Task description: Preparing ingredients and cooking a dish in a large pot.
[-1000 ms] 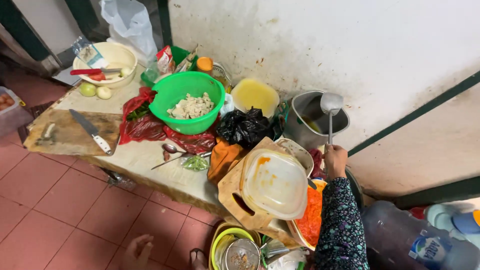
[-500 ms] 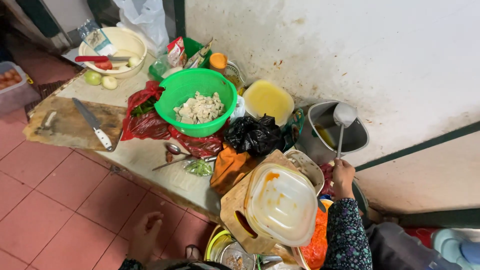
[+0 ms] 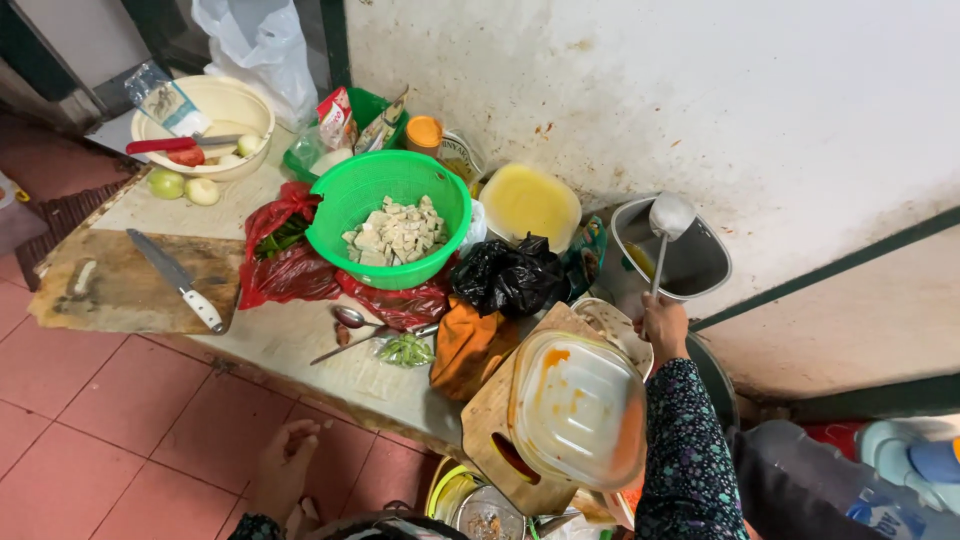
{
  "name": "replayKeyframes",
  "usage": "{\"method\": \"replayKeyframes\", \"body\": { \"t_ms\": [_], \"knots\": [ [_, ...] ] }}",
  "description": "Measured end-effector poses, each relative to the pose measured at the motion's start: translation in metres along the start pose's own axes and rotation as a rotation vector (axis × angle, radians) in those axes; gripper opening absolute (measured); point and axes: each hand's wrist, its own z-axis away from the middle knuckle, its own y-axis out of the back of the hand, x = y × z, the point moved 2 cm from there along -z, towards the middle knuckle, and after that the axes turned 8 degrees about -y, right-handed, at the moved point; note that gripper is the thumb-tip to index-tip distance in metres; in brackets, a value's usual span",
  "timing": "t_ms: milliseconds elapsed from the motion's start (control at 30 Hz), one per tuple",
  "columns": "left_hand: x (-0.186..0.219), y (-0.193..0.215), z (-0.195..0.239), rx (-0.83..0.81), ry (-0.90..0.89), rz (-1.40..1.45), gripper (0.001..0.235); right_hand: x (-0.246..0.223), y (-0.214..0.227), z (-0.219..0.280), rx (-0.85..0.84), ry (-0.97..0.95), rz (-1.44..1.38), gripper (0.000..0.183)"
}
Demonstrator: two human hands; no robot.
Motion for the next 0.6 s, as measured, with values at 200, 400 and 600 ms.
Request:
{"method": "replayKeyframes", "body": {
  "t_ms": [200, 400, 600],
  "knots": [
    [-0.014, 0.006, 0.015, 0.062, -0.065, 0.107, 0.03, 0.007, 0.001, -0.013, 0.061, 0.02, 0.081, 0.053],
    [0.007, 0.005, 0.033, 0.056, -0.046, 0.001, 0.03, 0.016, 0.012, -0.029, 0.073, -0.009, 0.074, 0.083],
    [0.015, 0.005, 0.038, 0.021, 0.003, 0.007, 0.03, 0.003, 0.015, -0.022, 0.082, 0.075, 0.156, 0.086]
  ]
}}
